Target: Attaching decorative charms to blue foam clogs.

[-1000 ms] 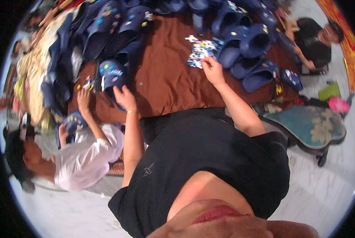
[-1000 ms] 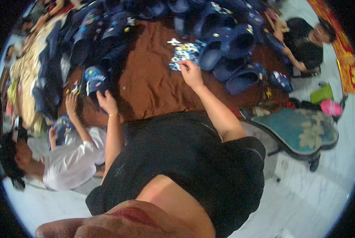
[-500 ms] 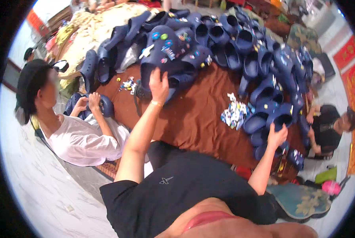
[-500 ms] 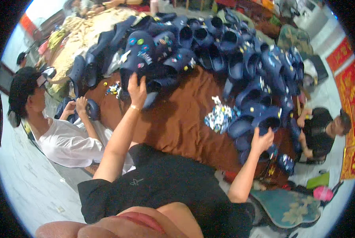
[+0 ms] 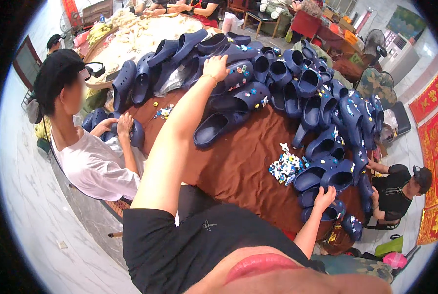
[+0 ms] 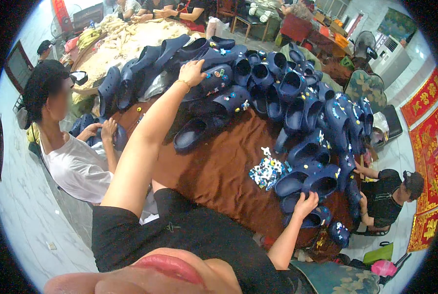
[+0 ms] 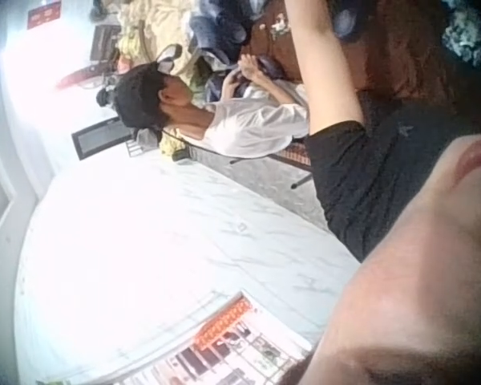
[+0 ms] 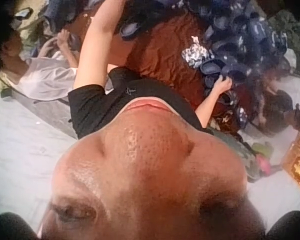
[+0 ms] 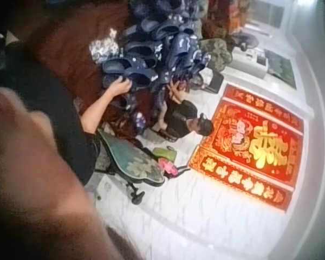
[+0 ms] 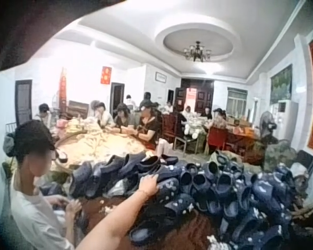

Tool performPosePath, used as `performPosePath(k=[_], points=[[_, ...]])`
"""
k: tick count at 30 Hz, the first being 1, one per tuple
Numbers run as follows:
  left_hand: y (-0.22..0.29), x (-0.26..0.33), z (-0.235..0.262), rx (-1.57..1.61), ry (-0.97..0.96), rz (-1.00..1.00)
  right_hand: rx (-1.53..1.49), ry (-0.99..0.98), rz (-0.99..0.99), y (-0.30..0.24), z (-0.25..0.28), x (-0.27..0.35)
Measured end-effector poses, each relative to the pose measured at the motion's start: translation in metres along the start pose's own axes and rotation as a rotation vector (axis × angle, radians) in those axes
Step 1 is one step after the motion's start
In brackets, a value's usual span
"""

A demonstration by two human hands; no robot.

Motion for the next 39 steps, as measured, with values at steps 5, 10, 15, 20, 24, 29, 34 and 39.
performPosePath(k=[5, 10, 15, 20, 24, 29, 34, 39], points=[[-0.012, 0.036, -0.021, 0.134, 0.293, -0.059, -0.262, 0.135, 0.134, -0.037, 0.022, -0.018], [0.040, 0.117, -0.009, 0.535, 0.338, -0.209, -0.300, 0.151, 0.240, -0.099, 0.035, -0.004], [0.088, 0.202, -0.044, 1.257, -0.350, -0.035, -0.401, -0.047, 0.644, -0.183, 0.012, 0.036], [0.110, 0.256, -0.050, 1.528, -0.576, 0.109, -0.544, -0.514, 0.791, -0.237, -0.054, 0.100], [0.068, 0.298, -0.107, 0.810, -0.574, 0.131, -0.630, -0.863, 0.765, -0.242, -0.096, 0.139], [0.038, 0.318, -0.125, 0.591, -0.262, 0.001, -0.632, -0.698, 0.518, -0.201, -0.129, 0.093], [0.068, 0.310, -0.056, 0.587, 0.140, -0.111, -0.108, -0.394, 0.378, -0.133, -0.143, 0.023], [0.093, 0.319, -0.085, 0.682, -0.058, -0.221, 0.113, -0.482, 0.312, -0.130, -0.165, -0.019]])
Point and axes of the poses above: each hand's wrist, its own x-axis away from the middle knuckle, its own z-axis out of the back of the hand, y = z × x, the point moved 4 cm from there along -x, towards the middle knuckle, and after that the axes turned 8 degrees about -x, right-handed, at the moved point
